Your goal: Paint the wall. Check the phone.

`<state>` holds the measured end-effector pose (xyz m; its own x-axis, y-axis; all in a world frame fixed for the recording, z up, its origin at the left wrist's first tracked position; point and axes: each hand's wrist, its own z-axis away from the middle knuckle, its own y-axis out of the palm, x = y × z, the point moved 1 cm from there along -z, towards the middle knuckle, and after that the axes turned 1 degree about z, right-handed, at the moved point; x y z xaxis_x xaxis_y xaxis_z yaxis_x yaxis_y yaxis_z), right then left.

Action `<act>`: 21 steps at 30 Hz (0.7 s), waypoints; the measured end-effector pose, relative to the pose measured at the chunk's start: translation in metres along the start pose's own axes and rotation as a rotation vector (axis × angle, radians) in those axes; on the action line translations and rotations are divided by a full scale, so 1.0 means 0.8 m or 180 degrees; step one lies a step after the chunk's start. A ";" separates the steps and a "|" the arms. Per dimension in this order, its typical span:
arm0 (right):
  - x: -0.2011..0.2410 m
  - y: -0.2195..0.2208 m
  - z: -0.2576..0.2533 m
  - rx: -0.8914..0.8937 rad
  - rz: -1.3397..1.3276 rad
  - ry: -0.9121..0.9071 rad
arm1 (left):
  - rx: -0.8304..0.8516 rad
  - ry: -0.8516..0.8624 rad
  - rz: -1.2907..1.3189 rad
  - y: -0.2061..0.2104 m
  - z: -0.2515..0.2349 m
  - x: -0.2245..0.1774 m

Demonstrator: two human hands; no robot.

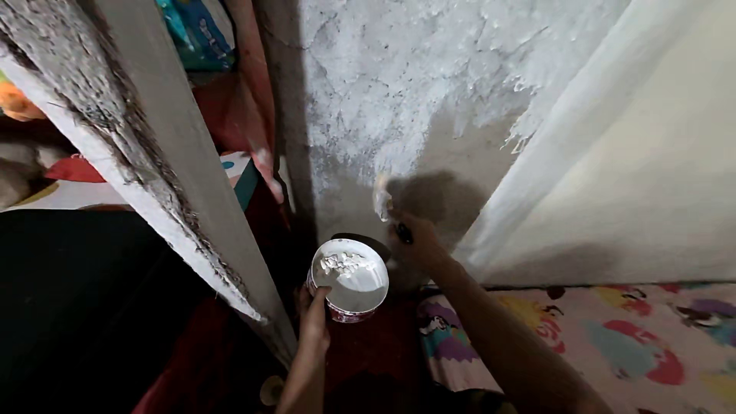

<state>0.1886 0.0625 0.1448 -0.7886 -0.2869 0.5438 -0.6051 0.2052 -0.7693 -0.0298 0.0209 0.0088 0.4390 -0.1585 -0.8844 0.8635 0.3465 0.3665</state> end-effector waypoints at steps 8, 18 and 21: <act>0.036 -0.112 -0.044 -0.2118 0.0296 -0.1356 | 0.0026 -0.0031 -0.0016 0.000 0.004 -0.003; -0.012 -0.019 0.005 -0.0099 0.0316 0.0172 | -0.0046 -0.0070 -0.0024 -0.004 -0.004 -0.004; 0.001 -0.060 -0.009 0.0143 0.0358 0.0139 | -0.0006 -0.0088 -0.0038 -0.001 0.002 -0.007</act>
<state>0.2161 0.0592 0.1851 -0.8559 -0.2232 0.4665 -0.5077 0.1914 -0.8400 -0.0325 0.0200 0.0143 0.4353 -0.1881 -0.8804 0.8682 0.3463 0.3553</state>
